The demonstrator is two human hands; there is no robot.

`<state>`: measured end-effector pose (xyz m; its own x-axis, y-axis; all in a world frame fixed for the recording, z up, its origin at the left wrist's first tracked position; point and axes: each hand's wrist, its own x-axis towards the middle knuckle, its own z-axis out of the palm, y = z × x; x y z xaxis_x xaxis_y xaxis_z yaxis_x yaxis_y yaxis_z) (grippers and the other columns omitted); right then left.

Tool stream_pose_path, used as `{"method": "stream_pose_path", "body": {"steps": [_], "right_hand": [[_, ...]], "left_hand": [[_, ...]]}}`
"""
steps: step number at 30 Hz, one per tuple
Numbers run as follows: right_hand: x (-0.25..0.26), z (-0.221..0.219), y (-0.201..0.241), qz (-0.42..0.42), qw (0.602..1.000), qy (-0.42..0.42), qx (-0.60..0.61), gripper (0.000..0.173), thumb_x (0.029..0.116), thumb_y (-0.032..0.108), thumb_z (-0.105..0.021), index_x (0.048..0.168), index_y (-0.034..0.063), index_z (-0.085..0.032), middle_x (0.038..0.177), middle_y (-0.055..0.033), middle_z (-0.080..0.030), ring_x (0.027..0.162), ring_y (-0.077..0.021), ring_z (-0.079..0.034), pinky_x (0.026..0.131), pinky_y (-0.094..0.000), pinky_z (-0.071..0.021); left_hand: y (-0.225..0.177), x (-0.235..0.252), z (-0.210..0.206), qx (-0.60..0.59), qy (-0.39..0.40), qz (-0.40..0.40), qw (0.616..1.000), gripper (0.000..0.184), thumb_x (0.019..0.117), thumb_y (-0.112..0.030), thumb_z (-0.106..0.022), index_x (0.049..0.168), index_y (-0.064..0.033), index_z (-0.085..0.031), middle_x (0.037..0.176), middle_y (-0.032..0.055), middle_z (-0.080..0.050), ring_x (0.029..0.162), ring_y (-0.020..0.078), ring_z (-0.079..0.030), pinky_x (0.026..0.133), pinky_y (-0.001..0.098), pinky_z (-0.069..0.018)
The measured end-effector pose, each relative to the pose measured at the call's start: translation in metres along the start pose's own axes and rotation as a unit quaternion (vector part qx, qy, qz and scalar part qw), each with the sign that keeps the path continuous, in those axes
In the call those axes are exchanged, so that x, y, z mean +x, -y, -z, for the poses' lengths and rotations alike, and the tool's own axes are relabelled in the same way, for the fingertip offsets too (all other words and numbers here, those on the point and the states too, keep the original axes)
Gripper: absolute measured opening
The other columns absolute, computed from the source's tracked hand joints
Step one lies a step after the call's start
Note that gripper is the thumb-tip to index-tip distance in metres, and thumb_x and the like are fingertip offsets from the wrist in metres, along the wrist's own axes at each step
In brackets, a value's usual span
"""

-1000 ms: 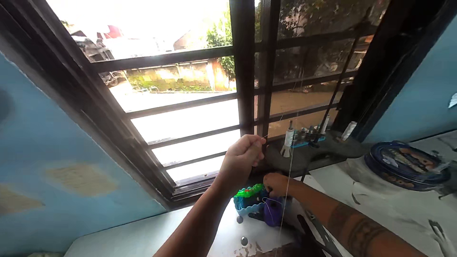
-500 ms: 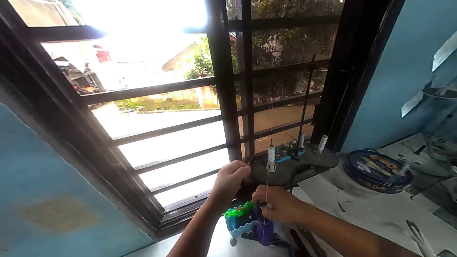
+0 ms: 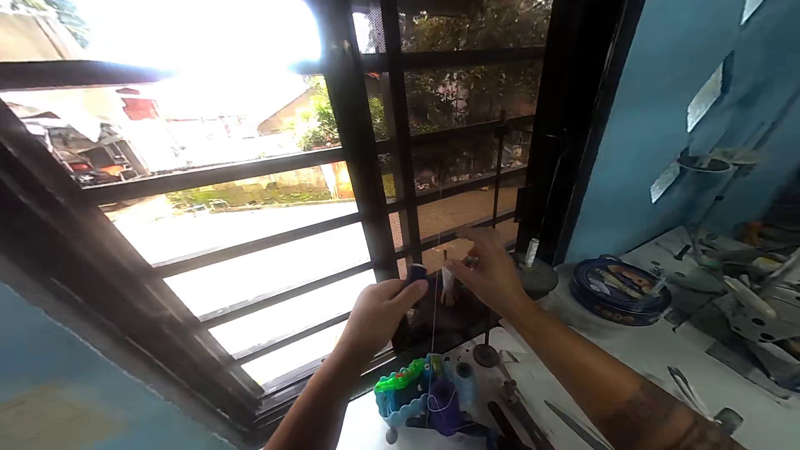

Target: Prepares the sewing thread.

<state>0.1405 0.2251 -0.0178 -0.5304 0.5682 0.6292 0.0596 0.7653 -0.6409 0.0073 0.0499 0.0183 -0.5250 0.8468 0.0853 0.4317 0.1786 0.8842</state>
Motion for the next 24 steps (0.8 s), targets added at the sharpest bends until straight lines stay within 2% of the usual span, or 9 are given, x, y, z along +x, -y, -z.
{"method": "stream_pose_path", "body": {"steps": [2,4,7,11,13,15,19,22,24], "right_hand": [[0.014,0.0,-0.003,-0.064,0.994,0.09,-0.029,0.073,0.0892,0.026,-0.08,0.152,0.0115,-0.046,0.135,-0.0236,-0.057,0.107,-0.037,-0.064,0.086,-0.0551,-0.054],[0.021,-0.005,-0.005,-0.078,0.985,0.154,-0.029,0.068,0.0943,0.018,-0.075,0.154,0.013,-0.044,0.119,-0.0195,-0.068,0.098,-0.0327,-0.069,0.085,-0.0524,-0.0564],[0.031,-0.005,0.001,-0.062,0.981,0.179,-0.037,0.036,0.101,0.008,-0.061,0.136,0.0025,-0.061,0.107,-0.0181,-0.071,0.092,-0.0297,-0.069,0.086,-0.0495,-0.0557],[0.049,0.003,0.003,-0.002,0.966,0.247,-0.071,0.035,0.0998,0.01,-0.063,0.133,-0.0007,-0.063,0.103,-0.0169,-0.071,0.09,-0.0277,-0.068,0.085,-0.0476,-0.0551],[0.051,-0.002,0.0,0.037,0.957,0.269,-0.099,0.025,0.0952,0.006,-0.068,0.119,-0.0015,-0.071,0.097,-0.016,-0.072,0.087,-0.0267,-0.068,0.083,-0.046,-0.0554],[0.053,-0.002,0.009,0.033,0.951,0.277,-0.133,0.018,0.098,0.003,-0.063,0.112,-0.0011,-0.073,0.1,-0.0173,-0.072,0.093,-0.0296,-0.069,0.088,-0.049,-0.0541],[0.051,0.018,0.032,0.084,0.982,0.114,-0.126,0.019,0.1001,0.002,-0.057,0.109,-0.0032,-0.073,0.103,-0.0199,-0.071,0.093,-0.0312,-0.069,0.087,-0.0507,-0.0546],[0.023,0.036,0.059,0.182,0.976,-0.015,-0.115,0.018,0.1002,0.006,-0.058,0.109,-0.0006,-0.072,0.101,-0.0146,-0.069,0.089,-0.0169,-0.067,0.082,-0.0303,-0.0564],[-0.009,0.03,0.067,0.238,0.967,0.005,-0.094,0.015,0.098,0.007,-0.06,0.103,0.0012,-0.072,0.097,-0.0107,-0.07,0.088,-0.0152,-0.067,0.081,-0.0306,-0.0568]], "left_hand": [[0.002,0.001,0.002,-0.04,-0.041,0.004,0.998,0.026,0.1028,-0.029,-0.061,0.09,-0.0085,-0.073,0.067,-0.0019,-0.06,0.052,0.0049,-0.046,0.052,0.0219,-0.0381],[0.003,-0.001,0.003,-0.069,-0.063,0.002,0.996,0.025,0.1025,-0.026,-0.061,0.09,-0.0085,-0.073,0.07,-0.0018,-0.063,0.055,0.0046,-0.049,0.053,0.0209,-0.0396],[0.003,-0.005,0.005,-0.097,-0.083,-0.01,0.992,0.022,0.1023,-0.022,-0.061,0.09,-0.0081,-0.074,0.071,-0.0027,-0.065,0.054,0.0026,-0.05,0.051,0.0182,-0.0393],[0.007,-0.009,0.007,-0.104,-0.101,-0.012,0.989,0.023,0.1021,-0.022,-0.061,0.088,-0.0084,-0.073,0.068,-0.0028,-0.063,0.053,0.0026,-0.049,0.051,0.0177,-0.0388],[0.014,-0.009,0.009,-0.1,-0.101,-0.01,0.99,0.025,0.1026,-0.025,-0.061,0.088,-0.0088,-0.072,0.068,-0.0027,-0.062,0.053,0.0032,-0.048,0.051,0.0183,-0.039],[0.019,-0.011,0.011,-0.099,-0.1,-0.003,0.99,0.025,0.103,-0.026,-0.06,0.089,-0.0087,-0.072,0.067,-0.0035,-0.06,0.052,0.0028,-0.047,0.051,0.0177,-0.0377],[0.02,-0.016,0.015,-0.144,-0.108,-0.017,0.984,0.02,0.1026,-0.021,-0.06,0.097,-0.0067,-0.073,0.069,-0.0056,-0.063,0.051,-0.0023,-0.048,0.049,0.0135,-0.0392],[0.021,-0.018,0.024,-0.147,-0.133,-0.047,0.979,0.019,0.1026,-0.023,-0.06,0.097,-0.0086,-0.072,0.07,-0.0068,-0.062,0.052,-0.0036,-0.049,0.049,0.0125,-0.0393],[0.024,-0.018,0.032,-0.128,-0.17,-0.077,0.974,0.019,0.1023,-0.024,-0.061,0.098,-0.0098,-0.073,0.071,-0.0088,-0.063,0.054,-0.0044,-0.049,0.051,0.0123,-0.0397]]}}
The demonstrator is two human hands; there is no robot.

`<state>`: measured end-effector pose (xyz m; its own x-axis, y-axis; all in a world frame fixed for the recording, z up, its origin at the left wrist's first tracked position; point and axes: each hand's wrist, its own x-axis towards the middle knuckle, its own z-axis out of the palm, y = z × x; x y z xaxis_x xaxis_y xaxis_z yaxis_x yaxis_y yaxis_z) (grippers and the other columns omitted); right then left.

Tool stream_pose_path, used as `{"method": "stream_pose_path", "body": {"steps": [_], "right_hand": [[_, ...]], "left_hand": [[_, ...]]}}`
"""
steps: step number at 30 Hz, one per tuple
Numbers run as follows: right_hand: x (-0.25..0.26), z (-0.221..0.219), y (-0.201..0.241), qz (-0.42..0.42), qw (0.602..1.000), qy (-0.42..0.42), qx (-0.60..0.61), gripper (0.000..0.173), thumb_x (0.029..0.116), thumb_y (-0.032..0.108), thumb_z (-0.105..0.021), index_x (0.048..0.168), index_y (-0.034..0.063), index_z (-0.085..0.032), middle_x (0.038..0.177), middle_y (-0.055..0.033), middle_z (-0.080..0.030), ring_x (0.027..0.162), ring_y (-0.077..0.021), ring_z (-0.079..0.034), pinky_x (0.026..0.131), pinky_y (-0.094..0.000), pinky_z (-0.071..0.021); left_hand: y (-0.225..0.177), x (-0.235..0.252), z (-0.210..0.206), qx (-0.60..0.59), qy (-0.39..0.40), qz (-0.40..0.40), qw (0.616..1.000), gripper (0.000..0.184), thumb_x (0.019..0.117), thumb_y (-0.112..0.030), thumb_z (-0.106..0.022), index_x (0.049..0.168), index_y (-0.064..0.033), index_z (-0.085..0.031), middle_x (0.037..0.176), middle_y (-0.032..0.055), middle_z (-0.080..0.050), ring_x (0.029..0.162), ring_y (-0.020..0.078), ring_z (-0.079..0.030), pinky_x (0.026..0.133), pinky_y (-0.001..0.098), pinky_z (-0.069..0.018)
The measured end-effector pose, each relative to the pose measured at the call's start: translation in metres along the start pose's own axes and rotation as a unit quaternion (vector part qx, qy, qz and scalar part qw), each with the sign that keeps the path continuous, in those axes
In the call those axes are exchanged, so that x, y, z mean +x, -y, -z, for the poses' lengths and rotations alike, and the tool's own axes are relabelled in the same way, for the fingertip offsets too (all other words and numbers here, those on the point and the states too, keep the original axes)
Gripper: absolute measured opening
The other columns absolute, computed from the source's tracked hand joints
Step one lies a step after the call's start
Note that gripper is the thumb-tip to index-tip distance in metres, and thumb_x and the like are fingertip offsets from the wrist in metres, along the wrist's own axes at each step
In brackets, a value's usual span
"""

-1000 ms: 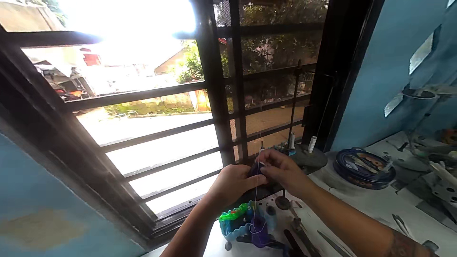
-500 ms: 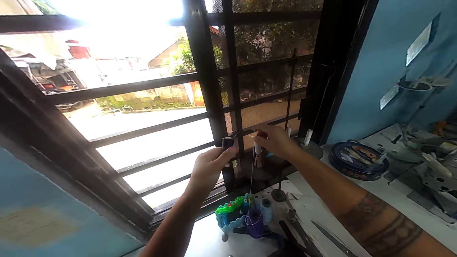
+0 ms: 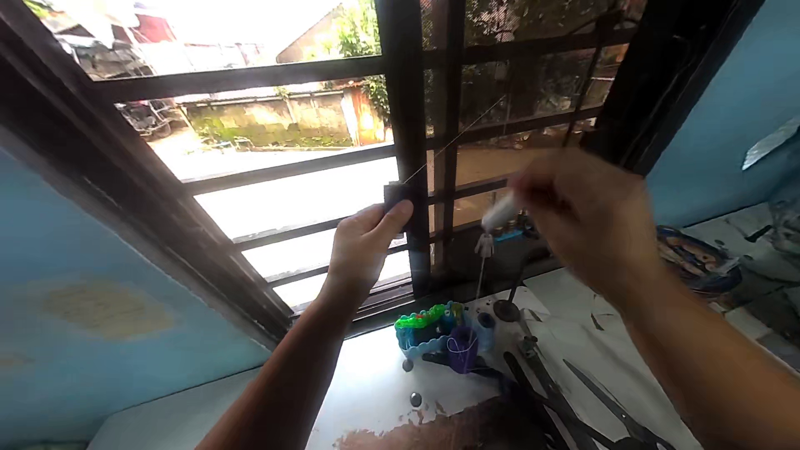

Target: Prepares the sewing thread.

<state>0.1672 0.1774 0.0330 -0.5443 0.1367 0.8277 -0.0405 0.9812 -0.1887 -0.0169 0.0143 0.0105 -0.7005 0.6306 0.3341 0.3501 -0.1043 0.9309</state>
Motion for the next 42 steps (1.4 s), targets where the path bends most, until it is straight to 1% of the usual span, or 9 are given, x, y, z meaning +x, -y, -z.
{"method": "stream_pose_path", "body": {"steps": [4,12,17,20,24,29,33,36,42], "right_hand": [[-0.069,-0.066,0.007,-0.007,0.972,0.231,0.045,0.018,0.0854,-0.006,-0.071,0.098,0.0059,-0.077,0.094,-0.0117,-0.071,0.092,-0.0291,-0.07,0.082,-0.0463,-0.0594],[-0.108,-0.173,-0.048,-0.202,0.823,0.53,0.017,0.026,0.1031,0.0,-0.05,0.121,-0.0018,-0.069,0.124,-0.0229,-0.064,0.124,-0.0376,-0.058,0.108,-0.0482,-0.0442],[-0.111,-0.17,-0.05,-0.192,0.831,0.518,0.068,0.037,0.1058,0.008,-0.047,0.14,-0.0022,-0.057,0.136,-0.0283,-0.059,0.132,-0.042,-0.055,0.114,-0.053,-0.0398],[-0.093,-0.131,-0.025,-0.17,0.867,0.455,0.113,0.034,0.1031,0.006,-0.049,0.131,-0.0019,-0.065,0.129,-0.024,-0.065,0.124,-0.0364,-0.062,0.11,-0.049,-0.0454],[-0.069,-0.083,0.0,-0.247,0.92,0.192,0.235,0.03,0.0975,0.012,-0.049,0.111,0.0016,-0.073,0.086,-0.0053,-0.069,0.072,-0.0088,-0.062,0.066,-0.0276,-0.0529],[-0.017,-0.053,0.004,-0.407,0.821,0.147,0.372,0.035,0.1001,0.024,-0.061,0.128,0.0031,-0.062,0.096,-0.0008,-0.066,0.081,-0.0067,-0.064,0.071,-0.0229,-0.0541],[-0.016,-0.05,-0.007,-0.386,0.822,0.125,0.4,0.021,0.0905,0.017,-0.072,0.108,0.006,-0.073,0.091,0.0018,-0.07,0.076,-0.0052,-0.064,0.068,-0.0209,-0.0544],[-0.025,-0.048,-0.012,-0.34,0.838,0.135,0.405,0.036,0.0835,0.02,-0.077,0.116,0.0063,-0.073,0.11,0.0003,-0.068,0.093,-0.0061,-0.065,0.082,-0.0227,-0.0566],[-0.034,-0.042,-0.025,-0.358,0.779,0.069,0.511,0.026,0.0924,0.008,-0.066,0.118,0.0044,-0.068,0.101,-0.0035,-0.073,0.089,-0.0111,-0.07,0.085,-0.0276,-0.0586]], "left_hand": [[-0.001,0.005,0.014,-0.01,-0.041,-0.021,0.999,0.018,0.1022,-0.02,-0.06,0.097,-0.0088,-0.073,0.071,-0.0105,-0.062,0.053,-0.006,-0.049,0.05,0.0104,-0.04],[-0.008,0.004,0.012,-0.024,0.08,0.074,0.994,0.021,0.1024,-0.018,-0.059,0.092,-0.0068,-0.073,0.063,-0.0065,-0.058,0.045,-0.0038,-0.04,0.042,0.0125,-0.0322],[-0.006,0.006,0.005,-0.006,0.127,0.128,0.984,0.025,0.1046,-0.023,-0.057,0.099,-0.0044,-0.073,0.066,-0.004,-0.057,0.048,0.0002,-0.041,0.047,0.0159,-0.0355],[-0.002,0.009,0.006,-0.003,0.166,0.142,0.976,0.025,0.1046,-0.023,-0.058,0.099,-0.0048,-0.073,0.064,-0.0045,-0.054,0.049,0.0011,-0.041,0.049,0.0167,-0.0357],[0.003,0.01,0.004,-0.002,0.198,0.121,0.973,0.017,0.1008,-0.02,-0.064,0.096,-0.0066,-0.074,0.073,-0.0033,-0.063,0.054,0.0004,-0.047,0.051,0.0167,-0.0389],[0.015,0.01,-0.022,0.044,0.197,0.021,0.979,0.021,0.0925,-0.026,-0.075,0.101,-0.0071,-0.074,0.083,-0.0038,-0.07,0.072,0.0004,-0.061,0.07,0.022,-0.0506],[0.017,0.003,-0.037,0.133,0.176,-0.001,0.975,0.034,0.0916,-0.04,-0.073,0.111,-0.0113,-0.073,0.09,-0.0026,-0.072,0.081,0.0058,-0.066,0.078,0.0304,-0.0548],[0.01,-0.007,-0.042,0.223,0.164,-0.024,0.961,0.04,0.0914,-0.045,-0.07,0.112,-0.0112,-0.073,0.088,0.0009,-0.07,0.08,0.0124,-0.064,0.077,0.0371,-0.053],[0.011,-0.009,-0.043,0.189,0.226,0.029,0.955,0.05,0.089,-0.041,-0.075,0.126,-0.009,-0.068,0.1,0.005,-0.071,0.087,0.0146,-0.064,0.083,0.0379,-0.0526]]}}
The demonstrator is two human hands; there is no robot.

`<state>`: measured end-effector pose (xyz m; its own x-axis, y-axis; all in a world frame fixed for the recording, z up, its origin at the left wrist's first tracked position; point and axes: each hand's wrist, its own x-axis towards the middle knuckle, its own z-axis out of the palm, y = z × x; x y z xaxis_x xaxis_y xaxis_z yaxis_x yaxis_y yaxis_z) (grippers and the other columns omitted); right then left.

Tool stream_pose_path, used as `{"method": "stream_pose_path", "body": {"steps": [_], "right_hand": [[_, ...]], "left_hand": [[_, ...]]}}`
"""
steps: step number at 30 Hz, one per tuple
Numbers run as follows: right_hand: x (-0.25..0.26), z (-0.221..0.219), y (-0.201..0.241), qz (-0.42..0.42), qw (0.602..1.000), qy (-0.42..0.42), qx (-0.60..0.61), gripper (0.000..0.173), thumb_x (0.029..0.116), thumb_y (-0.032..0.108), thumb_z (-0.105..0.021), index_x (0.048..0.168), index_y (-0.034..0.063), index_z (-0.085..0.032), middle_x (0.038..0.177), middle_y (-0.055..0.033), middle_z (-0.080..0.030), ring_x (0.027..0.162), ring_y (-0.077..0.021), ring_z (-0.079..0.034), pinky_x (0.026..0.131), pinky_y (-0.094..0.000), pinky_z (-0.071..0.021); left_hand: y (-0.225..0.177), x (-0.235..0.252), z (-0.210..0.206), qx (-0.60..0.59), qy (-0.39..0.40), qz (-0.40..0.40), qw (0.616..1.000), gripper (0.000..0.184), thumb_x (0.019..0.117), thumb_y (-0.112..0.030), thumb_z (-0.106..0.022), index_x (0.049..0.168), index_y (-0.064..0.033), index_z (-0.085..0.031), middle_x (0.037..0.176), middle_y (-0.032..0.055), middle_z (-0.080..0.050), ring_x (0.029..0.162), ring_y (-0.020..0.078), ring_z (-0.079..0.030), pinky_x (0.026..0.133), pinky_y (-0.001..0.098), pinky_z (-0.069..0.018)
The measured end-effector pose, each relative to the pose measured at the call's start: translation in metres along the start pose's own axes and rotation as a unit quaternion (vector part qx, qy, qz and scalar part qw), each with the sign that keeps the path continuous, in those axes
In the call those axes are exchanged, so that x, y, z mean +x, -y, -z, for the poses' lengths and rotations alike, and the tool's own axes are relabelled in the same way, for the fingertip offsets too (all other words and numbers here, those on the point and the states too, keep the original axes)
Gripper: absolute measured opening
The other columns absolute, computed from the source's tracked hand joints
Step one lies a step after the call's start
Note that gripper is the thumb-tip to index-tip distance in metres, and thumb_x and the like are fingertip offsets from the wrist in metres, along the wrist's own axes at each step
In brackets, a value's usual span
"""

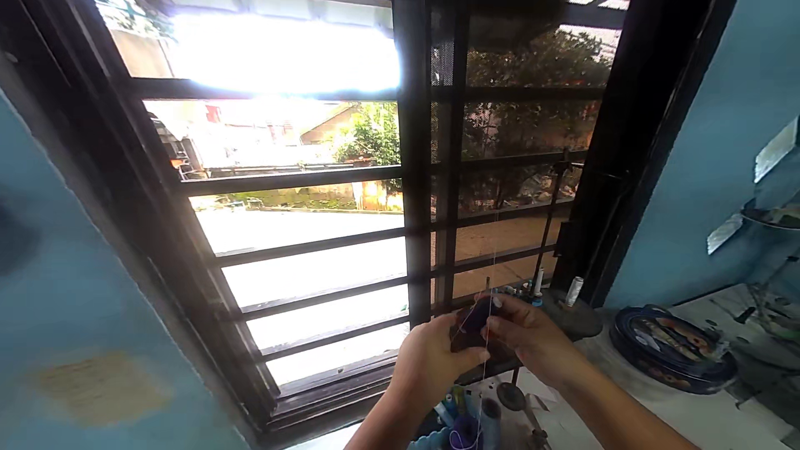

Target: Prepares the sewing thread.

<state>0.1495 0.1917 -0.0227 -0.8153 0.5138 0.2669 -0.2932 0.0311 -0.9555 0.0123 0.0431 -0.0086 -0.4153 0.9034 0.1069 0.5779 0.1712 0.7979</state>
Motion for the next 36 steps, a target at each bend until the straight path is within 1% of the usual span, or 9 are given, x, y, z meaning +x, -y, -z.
{"method": "stream_pose_path", "body": {"steps": [2,9,11,14,16,18,22,30,36], "right_hand": [[0.0,0.006,0.004,-0.015,0.999,-0.03,0.032,0.023,0.096,0.001,-0.059,0.118,0.0034,-0.067,0.102,-0.0058,-0.073,0.089,-0.0131,-0.071,0.086,-0.0289,-0.0594],[-0.001,0.021,0.01,-0.015,0.998,-0.06,0.03,0.024,0.0978,-0.003,-0.053,0.117,0.0034,-0.067,0.102,-0.006,-0.074,0.088,-0.0126,-0.072,0.084,-0.0269,-0.0598],[0.0,0.022,0.011,-0.015,0.998,-0.06,0.032,0.026,0.0973,-0.004,-0.053,0.117,0.0029,-0.067,0.102,-0.0069,-0.074,0.087,-0.0134,-0.072,0.084,-0.0275,-0.0599],[0.002,0.018,0.015,-0.011,0.998,-0.058,0.034,0.025,0.0966,-0.005,-0.054,0.116,0.0027,-0.067,0.101,-0.0074,-0.073,0.087,-0.0142,-0.071,0.084,-0.0281,-0.0598],[0.004,0.012,0.016,-0.003,0.998,-0.059,0.033,0.025,0.0962,-0.006,-0.054,0.115,0.0021,-0.067,0.1,-0.008,-0.073,0.086,-0.0143,-0.071,0.084,-0.0281,-0.0597],[0.007,0.006,0.017,0.014,0.996,-0.08,0.02,0.021,0.097,-0.005,-0.055,0.113,0.0013,-0.067,0.097,-0.0088,-0.072,0.084,-0.0151,-0.07,0.082,-0.0294,-0.0598],[0.014,0.013,0.031,0.062,0.98,-0.175,-0.068,0.015,0.0995,-0.001,-0.058,0.112,0.004,-0.064,0.093,-0.0028,-0.069,0.077,-0.0083,-0.066,0.074,-0.0243,-0.058],[0.044,0.018,0.042,0.065,0.937,-0.191,-0.284,0.02,0.0945,0.007,-0.072,0.113,0.0013,-0.067,0.096,-0.0082,-0.071,0.083,-0.0134,-0.068,0.078,-0.0325,-0.0576],[0.061,0.019,0.049,0.029,0.927,-0.16,-0.338,0.02,0.0951,0.014,-0.074,0.109,0.0012,-0.067,0.089,-0.0087,-0.07,0.077,-0.0149,-0.066,0.073,-0.0355,-0.0548]], "left_hand": [[0.005,-0.001,0.001,-0.038,0.031,-0.006,0.999,0.029,0.0986,-0.032,-0.065,0.108,-0.0061,-0.074,0.087,0.0005,-0.066,0.075,0.0063,-0.057,0.072,0.0286,-0.0473],[0.015,-0.004,0.02,-0.329,-0.009,0.025,0.944,0.03,0.1058,-0.015,-0.041,0.089,-0.0095,-0.066,0.055,-0.0123,-0.043,0.047,-0.0017,-0.043,0.049,0.015,-0.0402],[0.018,-0.001,0.021,-0.368,-0.031,0.04,0.928,0.026,0.1059,-0.013,-0.044,0.1,-0.0045,-0.068,0.056,-0.0102,-0.043,0.046,-0.0004,-0.043,0.048,0.0153,-0.0401],[0.018,0.006,0.008,-0.37,0.005,0.058,0.927,0.033,0.1048,-0.013,-0.051,0.134,-0.0008,-0.059,0.064,-0.0082,-0.048,0.049,0.0006,-0.042,0.049,0.0168,-0.0397],[0.016,0.011,-0.009,-0.401,0.03,0.067,0.913,0.036,0.1073,-0.015,-0.047,0.14,-0.0017,-0.054,0.06,-0.0096,-0.04,0.047,0.0016,-0.039,0.047,0.0178,-0.0374],[0.012,0.013,-0.02,-0.429,0.064,0.058,0.899,0.033,0.1095,-0.019,-0.041,0.134,-0.0041,-0.057,0.058,-0.0105,-0.037,0.047,0.0017,-0.038,0.048,0.0175,-0.0375],[-0.001,0.009,-0.012,-0.429,0.063,-0.002,0.901,0.031,0.107,-0.013,-0.037,0.089,-0.0118,-0.063,0.053,-0.0136,-0.042,0.046,-0.002,-0.043,0.05,0.0153,-0.0412],[-0.015,0.016,0.029,-0.298,-0.064,0.042,0.951,0.032,0.1093,-0.014,-0.042,0.085,-0.0073,-0.062,0.054,-0.0063,-0.04,0.048,0.0034,-0.041,0.052,0.0178,-0.0392],[-0.016,0.016,0.028,-0.294,-0.083,0.046,0.951,0.031,0.1092,-0.014,-0.044,0.085,-0.0061,-0.062,0.054,-0.0051,-0.04,0.048,0.0038,-0.042,0.051,0.017,-0.0385]]}}
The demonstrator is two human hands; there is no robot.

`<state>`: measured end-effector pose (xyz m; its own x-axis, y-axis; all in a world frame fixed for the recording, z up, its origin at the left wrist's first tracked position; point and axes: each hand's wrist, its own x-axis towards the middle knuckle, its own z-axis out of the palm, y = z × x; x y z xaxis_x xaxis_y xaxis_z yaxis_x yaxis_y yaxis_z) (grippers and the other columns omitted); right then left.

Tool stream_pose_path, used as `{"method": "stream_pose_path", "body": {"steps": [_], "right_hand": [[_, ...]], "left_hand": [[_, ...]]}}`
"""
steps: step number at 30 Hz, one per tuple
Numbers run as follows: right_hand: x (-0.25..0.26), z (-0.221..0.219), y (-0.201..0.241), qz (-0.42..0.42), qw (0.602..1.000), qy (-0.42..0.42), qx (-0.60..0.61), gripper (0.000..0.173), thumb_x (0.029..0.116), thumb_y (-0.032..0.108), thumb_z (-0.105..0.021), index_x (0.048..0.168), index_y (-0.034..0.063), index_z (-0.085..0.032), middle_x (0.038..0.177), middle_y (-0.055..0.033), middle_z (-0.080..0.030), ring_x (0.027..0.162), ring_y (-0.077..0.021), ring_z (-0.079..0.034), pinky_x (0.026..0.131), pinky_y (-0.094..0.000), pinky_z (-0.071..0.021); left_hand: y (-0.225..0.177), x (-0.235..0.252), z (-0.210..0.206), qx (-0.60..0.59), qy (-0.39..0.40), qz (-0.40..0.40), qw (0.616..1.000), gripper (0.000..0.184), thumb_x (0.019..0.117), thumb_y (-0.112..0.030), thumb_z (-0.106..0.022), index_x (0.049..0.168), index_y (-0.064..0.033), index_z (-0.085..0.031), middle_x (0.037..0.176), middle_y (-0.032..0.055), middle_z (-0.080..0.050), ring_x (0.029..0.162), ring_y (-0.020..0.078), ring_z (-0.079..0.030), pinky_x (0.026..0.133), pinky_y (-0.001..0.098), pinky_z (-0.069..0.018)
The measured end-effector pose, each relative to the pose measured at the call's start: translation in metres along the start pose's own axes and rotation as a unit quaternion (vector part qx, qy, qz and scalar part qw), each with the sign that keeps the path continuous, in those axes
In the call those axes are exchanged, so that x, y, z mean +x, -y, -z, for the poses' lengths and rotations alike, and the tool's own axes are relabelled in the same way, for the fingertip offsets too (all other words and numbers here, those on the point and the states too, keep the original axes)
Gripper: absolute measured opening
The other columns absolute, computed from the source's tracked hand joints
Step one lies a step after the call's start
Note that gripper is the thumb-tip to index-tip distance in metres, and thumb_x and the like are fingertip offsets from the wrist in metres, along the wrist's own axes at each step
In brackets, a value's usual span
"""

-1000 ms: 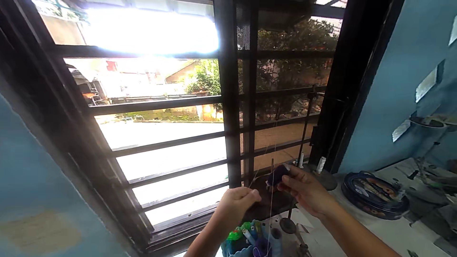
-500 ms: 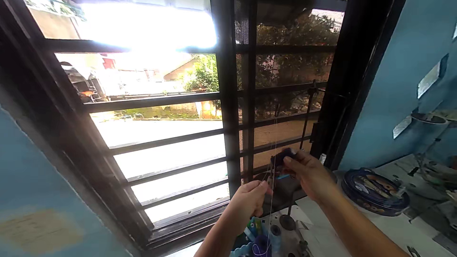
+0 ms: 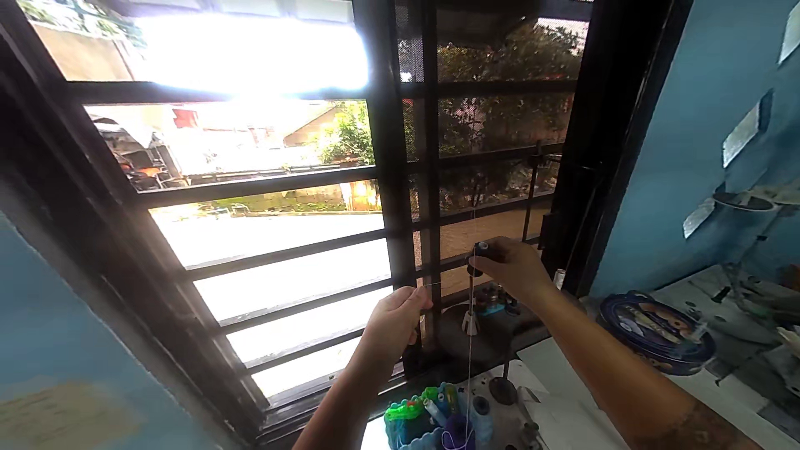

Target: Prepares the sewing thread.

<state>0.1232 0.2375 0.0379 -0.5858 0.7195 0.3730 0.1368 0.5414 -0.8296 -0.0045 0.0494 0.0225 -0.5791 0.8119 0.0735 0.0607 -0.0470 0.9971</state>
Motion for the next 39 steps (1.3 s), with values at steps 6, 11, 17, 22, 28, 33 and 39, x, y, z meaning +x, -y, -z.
{"method": "stream_pose_path", "body": {"steps": [6,11,17,22,28,33,39], "right_hand": [[0.005,0.002,-0.001,0.013,0.998,0.018,-0.058,0.025,0.095,0.02,-0.074,0.11,0.0008,-0.068,0.09,-0.0115,-0.071,0.08,-0.0207,-0.068,0.076,-0.0448,-0.0559],[0.01,0.0,0.0,0.005,0.995,0.029,-0.098,0.026,0.0944,0.023,-0.075,0.107,0.0011,-0.068,0.087,-0.0111,-0.069,0.078,-0.0217,-0.065,0.074,-0.0456,-0.0537],[0.013,-0.004,0.001,-0.042,0.977,0.091,-0.19,0.031,0.0944,0.029,-0.074,0.108,0.0018,-0.071,0.093,-0.014,-0.07,0.087,-0.0285,-0.068,0.081,-0.0533,-0.0539],[-0.001,-0.016,-0.019,0.039,0.958,0.109,-0.261,0.048,0.0881,0.02,-0.081,0.127,-0.003,-0.066,0.122,-0.0243,-0.065,0.106,-0.0397,-0.067,0.092,-0.0588,-0.0538],[-0.057,-0.03,0.023,0.001,0.949,0.304,-0.086,0.04,0.1033,0.012,-0.056,0.143,0.009,-0.056,0.103,-0.0105,-0.069,0.073,-0.0134,-0.062,0.068,-0.0322,-0.0517],[-0.061,-0.048,0.01,0.039,0.946,0.323,-0.014,0.021,0.1015,0.022,-0.064,0.112,0.0049,-0.07,0.08,0.0026,-0.059,0.068,-0.0013,-0.051,0.066,-0.0202,-0.044],[-0.053,-0.061,0.002,0.103,0.952,0.287,-0.001,0.021,0.1011,0.026,-0.064,0.106,0.0109,-0.078,0.087,0.0043,-0.065,0.077,0.0016,-0.057,0.072,-0.0174,-0.0478]], "left_hand": [[0.006,0.0,0.001,0.007,0.002,0.008,1.0,0.032,0.1095,-0.015,-0.043,0.086,-0.0063,-0.062,0.055,-0.0052,-0.039,0.048,0.0047,-0.042,0.052,0.0185,-0.0392],[0.009,0.0,-0.001,0.011,0.018,0.011,1.0,0.03,0.1092,-0.014,-0.044,0.086,-0.0062,-0.062,0.055,-0.0055,-0.039,0.048,0.0043,-0.041,0.051,0.0181,-0.0388],[0.009,-0.003,-0.001,0.012,0.026,0.017,0.999,0.03,0.1091,-0.014,-0.044,0.087,-0.0057,-0.062,0.055,-0.0052,-0.039,0.048,0.0046,-0.041,0.051,0.018,-0.0398],[0.011,-0.009,0.001,0.047,0.033,0.039,0.998,0.029,0.1093,-0.014,-0.045,0.089,-0.0045,-0.063,0.058,-0.0052,-0.04,0.048,0.004,-0.041,0.05,0.0169,-0.0386],[0.015,-0.011,0.009,0.058,0.054,0.059,0.995,0.027,0.1097,-0.016,-0.045,0.092,-0.0049,-0.062,0.061,-0.0054,-0.042,0.051,0.0036,-0.042,0.052,0.0173,-0.0389],[0.03,-0.02,0.024,0.034,0.074,0.036,0.996,0.027,0.1085,-0.017,-0.044,0.09,-0.0078,-0.062,0.061,-0.0081,-0.043,0.052,0.0018,-0.045,0.055,0.0172,-0.0421],[0.051,-0.027,0.049,-0.049,0.114,-0.015,0.992,0.026,0.1065,-0.016,-0.037,0.096,-0.0136,-0.061,0.063,-0.0128,-0.047,0.058,0.0003,-0.051,0.064,0.0195,-0.0489]]}}
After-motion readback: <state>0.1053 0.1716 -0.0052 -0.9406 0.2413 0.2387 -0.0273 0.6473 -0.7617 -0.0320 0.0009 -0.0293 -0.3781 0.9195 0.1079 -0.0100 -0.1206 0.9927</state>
